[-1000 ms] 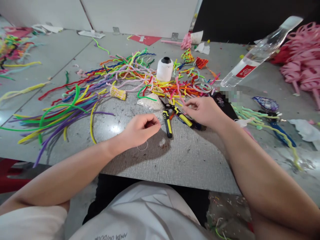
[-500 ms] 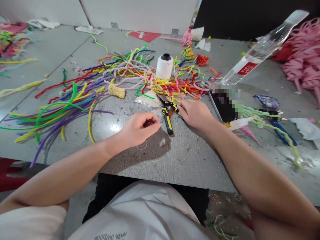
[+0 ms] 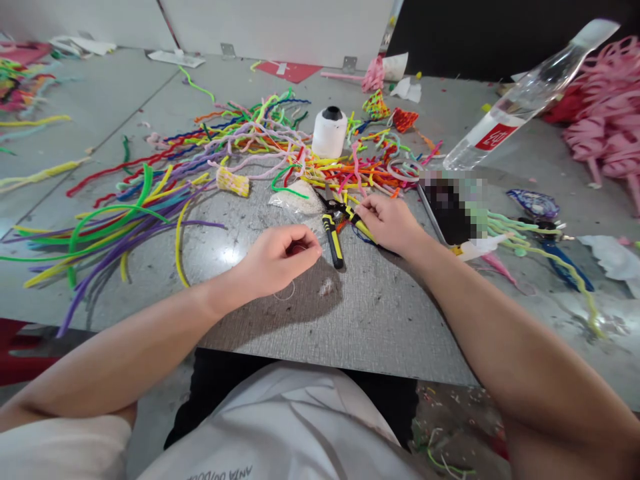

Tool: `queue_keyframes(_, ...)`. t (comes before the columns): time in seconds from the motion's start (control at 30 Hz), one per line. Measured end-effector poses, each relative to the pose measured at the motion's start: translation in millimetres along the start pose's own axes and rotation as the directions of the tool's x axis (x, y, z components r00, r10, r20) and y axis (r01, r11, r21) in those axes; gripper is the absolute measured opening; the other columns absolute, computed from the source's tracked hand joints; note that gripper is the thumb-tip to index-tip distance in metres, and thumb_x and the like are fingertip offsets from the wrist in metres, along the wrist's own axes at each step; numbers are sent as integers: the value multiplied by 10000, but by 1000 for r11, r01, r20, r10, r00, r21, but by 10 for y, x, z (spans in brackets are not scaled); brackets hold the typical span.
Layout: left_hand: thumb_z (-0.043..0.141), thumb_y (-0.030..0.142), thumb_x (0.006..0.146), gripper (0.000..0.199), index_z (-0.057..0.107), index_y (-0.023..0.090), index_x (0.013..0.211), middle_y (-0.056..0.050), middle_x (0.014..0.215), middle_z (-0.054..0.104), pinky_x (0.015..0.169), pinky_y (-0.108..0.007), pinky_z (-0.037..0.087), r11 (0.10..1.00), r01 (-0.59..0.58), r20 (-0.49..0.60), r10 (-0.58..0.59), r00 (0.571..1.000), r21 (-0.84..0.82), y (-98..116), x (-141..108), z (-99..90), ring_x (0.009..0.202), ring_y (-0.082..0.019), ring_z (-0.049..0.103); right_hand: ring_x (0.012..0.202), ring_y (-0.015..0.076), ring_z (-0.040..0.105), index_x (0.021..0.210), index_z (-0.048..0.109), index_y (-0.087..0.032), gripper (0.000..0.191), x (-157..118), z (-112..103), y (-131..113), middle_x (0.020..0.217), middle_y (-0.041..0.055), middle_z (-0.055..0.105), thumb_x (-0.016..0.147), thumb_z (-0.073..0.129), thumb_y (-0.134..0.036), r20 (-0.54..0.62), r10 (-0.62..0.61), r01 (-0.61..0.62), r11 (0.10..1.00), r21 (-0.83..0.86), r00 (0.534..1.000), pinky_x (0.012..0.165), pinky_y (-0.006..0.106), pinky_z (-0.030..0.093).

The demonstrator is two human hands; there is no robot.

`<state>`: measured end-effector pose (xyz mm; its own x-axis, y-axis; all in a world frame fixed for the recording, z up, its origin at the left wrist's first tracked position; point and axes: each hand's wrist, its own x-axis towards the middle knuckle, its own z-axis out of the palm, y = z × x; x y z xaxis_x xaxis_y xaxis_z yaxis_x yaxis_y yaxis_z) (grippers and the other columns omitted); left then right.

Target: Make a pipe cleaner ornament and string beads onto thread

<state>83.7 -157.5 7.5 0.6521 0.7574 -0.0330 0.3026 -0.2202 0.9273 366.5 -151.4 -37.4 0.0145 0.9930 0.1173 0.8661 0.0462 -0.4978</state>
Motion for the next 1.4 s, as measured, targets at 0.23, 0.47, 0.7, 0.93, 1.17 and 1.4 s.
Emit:
queue_keyframes(0.23,671,310,877,159,643,188,779,52,588,488,460,-204,284,1000,7,7,-7,1000,5,-4,2,13,523,-77,389,893,245,737,1312,811,-208,383,46,-228,191,1019,95,842,1035,608,-378,110,-276,285,955,-77,955,857,362,506)
queue_keyframes(0.47,673,313,865,154,652,186,780,46,606,487,464,-206,293,1000,0,-11,0,1000,0,-11,11,13,536,-80,397,1104,290,743,1150,810,-167,334,109,-170,-26,1222,154,826,1051,497,-228,241,-306,380,842,-383,921,884,384,498)
queue_keyframes(0.7,672,303,868,150,644,191,772,50,591,487,467,-206,296,1000,-4,-18,4,1000,15,-19,12,5,528,-81,394,937,299,701,1200,713,-119,355,85,-73,-171,1132,205,796,1092,390,-218,245,-186,295,780,-551,952,722,381,396)
queue_keyframes(0.93,660,320,873,166,655,183,779,49,595,491,464,-211,294,1000,-6,1,6,1000,12,-2,-6,0,531,-79,396,929,252,705,1050,628,-216,273,202,56,30,1079,137,783,1115,380,-309,-85,129,-130,992,1,988,770,343,481)
queue_keyframes(1.17,658,321,873,166,651,184,780,49,598,495,461,-211,296,1000,-11,-1,11,1000,2,23,-16,-2,529,-78,402,857,306,704,982,775,-173,333,140,-1,26,941,178,801,1077,519,-363,-172,237,-264,951,-160,956,776,402,478)
queue_keyframes(1.4,659,323,879,164,647,187,789,61,589,489,463,-220,303,1000,-7,1,7,1000,1,28,-24,-8,505,-77,404,788,261,729,1201,848,-140,345,95,-159,73,936,131,833,940,626,-181,-39,141,-146,979,-139,989,762,376,528)
